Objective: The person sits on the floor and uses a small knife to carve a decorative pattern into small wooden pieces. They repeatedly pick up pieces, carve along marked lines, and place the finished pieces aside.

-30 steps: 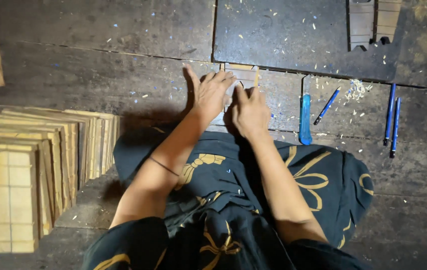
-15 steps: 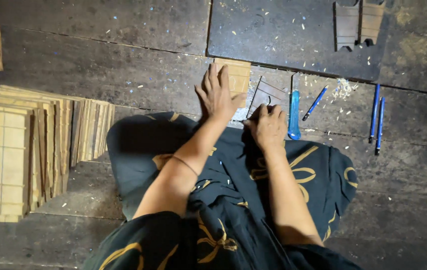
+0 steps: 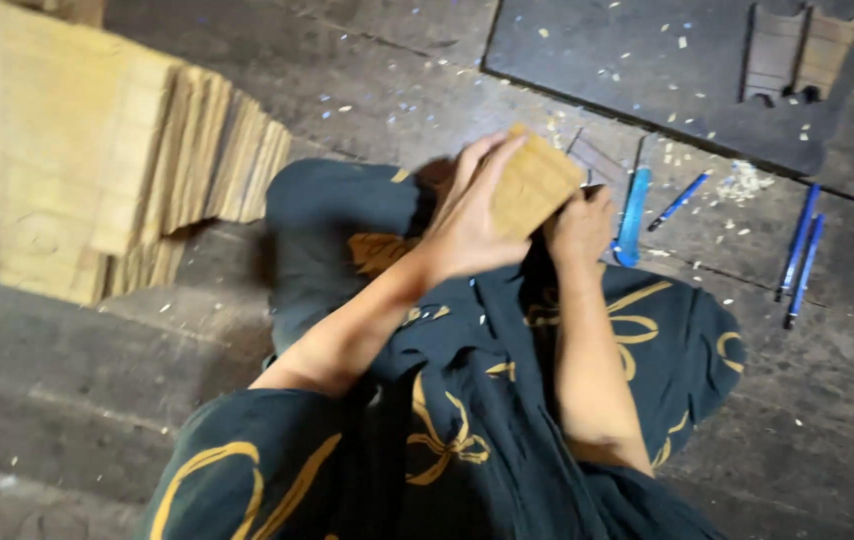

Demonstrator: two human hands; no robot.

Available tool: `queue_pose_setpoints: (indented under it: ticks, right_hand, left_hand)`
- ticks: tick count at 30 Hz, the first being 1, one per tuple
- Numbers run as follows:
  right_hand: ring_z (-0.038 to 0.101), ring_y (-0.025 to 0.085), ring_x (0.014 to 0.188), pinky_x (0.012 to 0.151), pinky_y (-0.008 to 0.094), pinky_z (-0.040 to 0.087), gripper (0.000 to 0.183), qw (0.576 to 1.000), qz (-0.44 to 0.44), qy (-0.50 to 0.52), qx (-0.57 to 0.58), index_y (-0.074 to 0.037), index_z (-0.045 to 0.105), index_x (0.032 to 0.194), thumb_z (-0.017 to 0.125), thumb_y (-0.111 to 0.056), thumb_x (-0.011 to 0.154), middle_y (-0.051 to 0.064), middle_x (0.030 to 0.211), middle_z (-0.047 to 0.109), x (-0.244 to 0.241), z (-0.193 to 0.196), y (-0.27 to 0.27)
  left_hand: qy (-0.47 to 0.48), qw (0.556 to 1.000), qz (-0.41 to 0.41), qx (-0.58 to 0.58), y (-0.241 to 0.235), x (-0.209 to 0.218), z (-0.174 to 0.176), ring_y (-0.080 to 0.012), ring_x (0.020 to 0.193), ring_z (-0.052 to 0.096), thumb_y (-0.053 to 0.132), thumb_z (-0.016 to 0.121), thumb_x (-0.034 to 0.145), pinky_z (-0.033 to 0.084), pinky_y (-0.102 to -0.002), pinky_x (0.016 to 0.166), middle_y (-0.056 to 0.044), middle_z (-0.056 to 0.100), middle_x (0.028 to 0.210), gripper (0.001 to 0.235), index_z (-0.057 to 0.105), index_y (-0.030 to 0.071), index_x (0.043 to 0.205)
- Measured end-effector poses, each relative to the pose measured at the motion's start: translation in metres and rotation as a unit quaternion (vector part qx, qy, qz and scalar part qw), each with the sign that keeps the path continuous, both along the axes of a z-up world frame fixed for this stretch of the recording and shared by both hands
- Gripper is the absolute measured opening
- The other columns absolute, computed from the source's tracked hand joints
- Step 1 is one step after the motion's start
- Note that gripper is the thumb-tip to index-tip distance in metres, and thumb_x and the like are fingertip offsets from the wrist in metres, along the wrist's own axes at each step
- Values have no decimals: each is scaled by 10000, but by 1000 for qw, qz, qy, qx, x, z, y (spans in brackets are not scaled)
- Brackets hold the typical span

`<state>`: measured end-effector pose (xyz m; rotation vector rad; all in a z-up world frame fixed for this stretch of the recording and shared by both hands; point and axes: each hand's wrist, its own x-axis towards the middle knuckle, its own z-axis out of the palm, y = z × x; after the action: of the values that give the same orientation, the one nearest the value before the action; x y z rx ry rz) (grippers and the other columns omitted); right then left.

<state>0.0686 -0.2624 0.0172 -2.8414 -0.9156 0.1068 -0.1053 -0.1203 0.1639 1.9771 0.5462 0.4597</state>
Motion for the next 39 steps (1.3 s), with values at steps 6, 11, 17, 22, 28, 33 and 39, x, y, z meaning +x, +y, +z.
queue_pose_setpoints:
  ticks: [6,11,17,22,28,33,39]
  right_hand:
    - [546,467,1204,955,552,534,651,996,-13,94,-6,-84,631,1403,882,-330,855,196,1302,445,6,3,-3]
    - [538,505,1166,953,585,497,606,997,-8,83,5,-68,630,1353,872,-347,872,214,1315,399,2,1,-1]
    - [525,487,1083,876,615,491,534,992,-18,123,-9,-54,626,1284,834,-383,918,192,1247,367,-1,14,0]
    - [569,515,1029,868,632,487,587,991,-29,130,9,-58,585,1356,828,-373,924,200,1283,348,-3,16,2]
    - [532,538,1135,940,634,466,643,992,-28,120,30,-41,546,1409,801,-370,919,237,1343,334,-1,1,-3]
    - [529,496,1056,874,604,495,683,993,19,56,97,-5,593,1361,805,-449,887,228,1221,396,-1,-11,-6]
    - [512,439,1017,829,536,472,549,965,-31,-165,201,-61,714,1266,709,-507,945,248,1168,513,-34,-9,7]
  left_hand:
    - [-91,985,-122,-85,32,-190,57,-446,1427,401,352,935,573,263,-523,1202,-274,430,1465,1114,426,16,1505]
    - [110,963,-13,-244,61,-324,121,-323,1321,440,72,880,574,437,-428,819,-192,354,1561,1146,290,54,1557]
    - [253,949,186,-36,93,-370,168,-294,1305,336,21,775,556,369,-518,1128,-141,330,1396,1123,255,41,1552]
    - [241,925,288,55,145,-353,133,-431,1422,300,24,763,630,266,-752,1140,-218,227,1535,1123,151,98,1569]
    - [321,892,303,93,174,-347,101,-502,1483,223,258,858,667,156,-813,1127,-237,178,1616,1225,93,110,1613]
    - [356,879,312,56,178,-334,116,-449,1504,165,176,832,668,203,-673,1174,-246,180,1631,1200,104,45,1614]
    - [-58,818,358,447,121,-318,69,-414,1019,520,145,705,1134,504,-507,877,-295,606,1060,343,612,-184,1166]
